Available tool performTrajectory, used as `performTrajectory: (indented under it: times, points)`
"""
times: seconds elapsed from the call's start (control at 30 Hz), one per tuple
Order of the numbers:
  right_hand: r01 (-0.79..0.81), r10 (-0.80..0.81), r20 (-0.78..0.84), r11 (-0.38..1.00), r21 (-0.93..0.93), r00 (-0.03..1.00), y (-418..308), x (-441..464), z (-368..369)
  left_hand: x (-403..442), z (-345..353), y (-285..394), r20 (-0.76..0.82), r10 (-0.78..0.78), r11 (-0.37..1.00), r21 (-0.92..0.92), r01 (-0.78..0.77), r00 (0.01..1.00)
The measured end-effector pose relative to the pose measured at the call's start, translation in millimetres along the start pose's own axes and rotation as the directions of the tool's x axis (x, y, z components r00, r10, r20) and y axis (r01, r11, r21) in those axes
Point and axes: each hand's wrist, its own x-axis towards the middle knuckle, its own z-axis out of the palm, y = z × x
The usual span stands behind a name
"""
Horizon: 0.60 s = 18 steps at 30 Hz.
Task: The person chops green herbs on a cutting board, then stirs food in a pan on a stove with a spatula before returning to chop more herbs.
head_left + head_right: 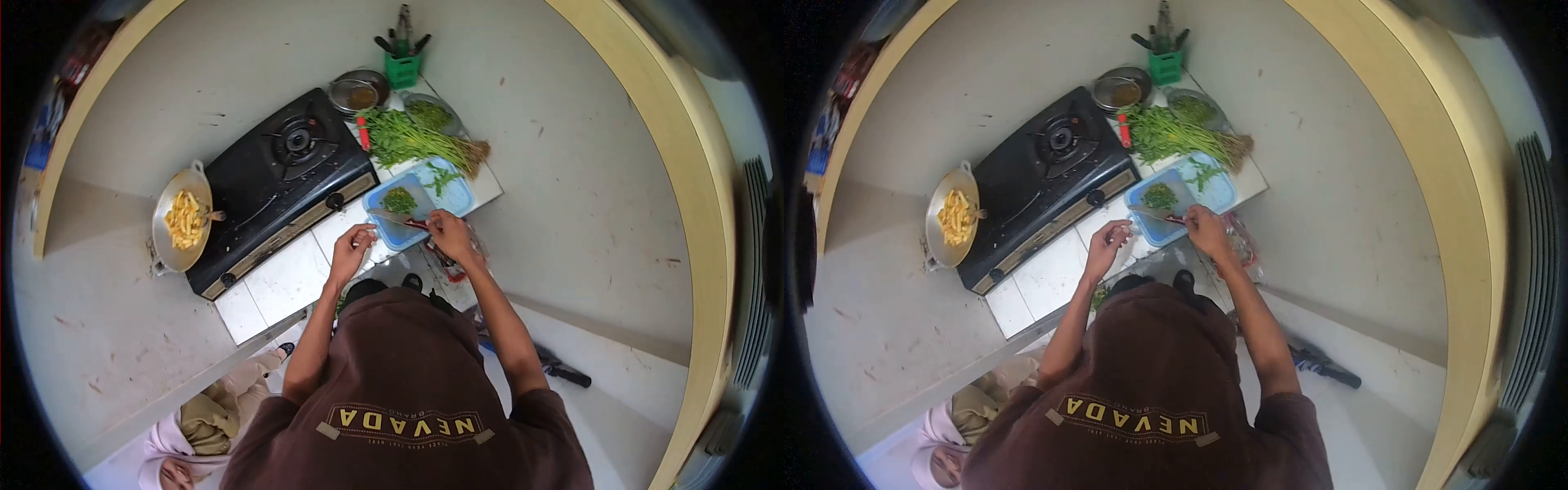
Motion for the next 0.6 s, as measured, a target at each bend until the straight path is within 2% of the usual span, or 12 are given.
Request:
performTrajectory:
  times: [0.03,0.13,0.17,0.27,0.37,0.47,0.53,0.57,0.6]
  points:
    - [-0.002,0.007,0.039,0.993,-0.122,0.999,17,-5,0,8,5,-1,0.039,-0.004,1.000,-0.002,0.004,0.999]
    - [0.097,-0.106,-0.009,0.935,-0.340,0.994,38,-18,15,37,13,2,0.117,-0.003,0.999,0.043,-0.002,0.993]
    - [0.042,-0.050,-0.013,0.931,-0.362,0.999,38,-16,26,47,12,4,0.144,-0.002,0.998,0.068,-0.007,0.990]
    - [0.052,-0.003,0.101,0.872,-0.486,0.995,35,-1,43,79,3,6,0.218,0.038,0.993,0.098,-0.061,0.975]
    - [-0.008,0.115,0.152,0.821,-0.571,0.982,29,11,53,114,-5,16,0.233,0.056,0.988,0.127,-0.088,0.971]
    - [0.018,0.071,0.147,0.845,-0.534,0.987,35,11,60,147,-3,14,0.228,0.090,0.978,0.163,-0.129,0.969]
    - [0.014,0.013,0.058,0.891,-0.454,0.998,43,4,71,166,10,11,0.238,0.107,0.974,0.168,-0.150,0.965]
    - [0.019,-0.012,0.018,0.908,-0.420,1.000,50,-4,72,175,19,9,0.228,0.096,0.965,0.217,-0.146,0.969]
    - [-0.008,0.028,0.048,0.924,-0.382,0.998,50,-11,69,181,29,5,0.231,0.100,0.944,0.284,-0.165,0.968]
